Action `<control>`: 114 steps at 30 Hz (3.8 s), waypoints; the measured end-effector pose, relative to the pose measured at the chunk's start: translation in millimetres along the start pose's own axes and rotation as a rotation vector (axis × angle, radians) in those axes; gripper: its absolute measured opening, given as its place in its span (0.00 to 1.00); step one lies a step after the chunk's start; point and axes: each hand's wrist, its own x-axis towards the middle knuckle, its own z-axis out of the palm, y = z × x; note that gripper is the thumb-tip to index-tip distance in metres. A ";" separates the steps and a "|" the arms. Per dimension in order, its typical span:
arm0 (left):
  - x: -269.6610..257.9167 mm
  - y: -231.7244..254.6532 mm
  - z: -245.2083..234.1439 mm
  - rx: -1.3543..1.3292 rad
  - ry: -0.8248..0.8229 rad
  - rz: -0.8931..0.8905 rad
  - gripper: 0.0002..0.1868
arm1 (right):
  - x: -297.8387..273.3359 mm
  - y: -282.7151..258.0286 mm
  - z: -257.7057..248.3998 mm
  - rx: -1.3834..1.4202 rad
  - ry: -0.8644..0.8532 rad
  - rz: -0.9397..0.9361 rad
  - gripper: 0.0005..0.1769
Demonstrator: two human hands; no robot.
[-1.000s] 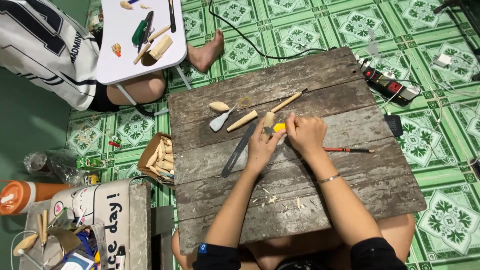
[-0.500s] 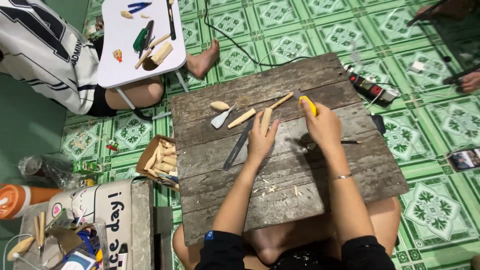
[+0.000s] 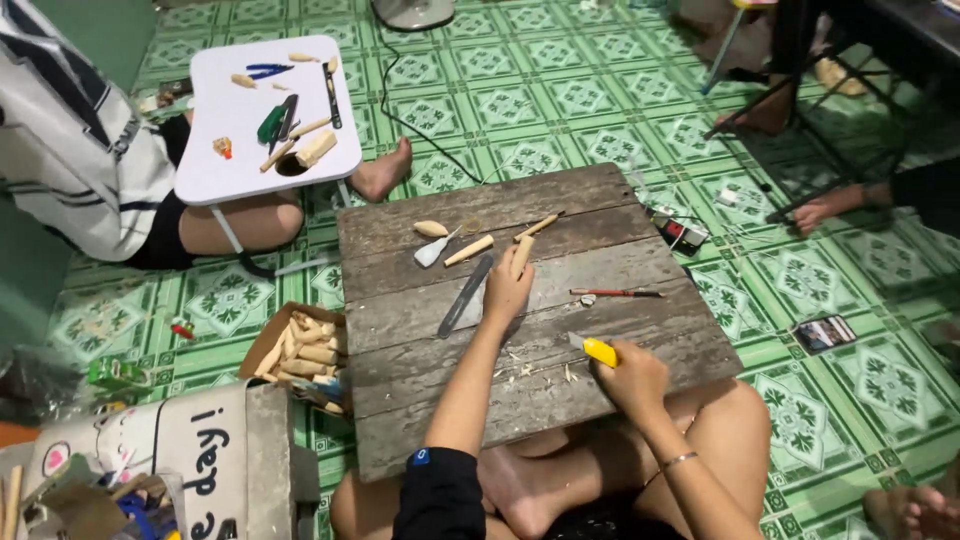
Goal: Carving and shaping a small piece of wood using a utility knife
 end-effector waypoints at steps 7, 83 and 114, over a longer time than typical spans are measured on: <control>-2.8 -18.3 -12.2 -0.255 0.083 0.008 0.28 | 4.8 -7.5 -4.6 0.000 -0.076 0.086 0.12; -34.2 6.1 -8.7 -0.102 -0.143 -0.082 0.30 | 137.2 -31.9 17.5 0.391 -0.131 -0.637 0.22; -30.2 21.2 -9.1 -0.096 -0.024 -0.109 0.18 | 121.2 -23.5 39.0 0.933 -0.431 -0.258 0.25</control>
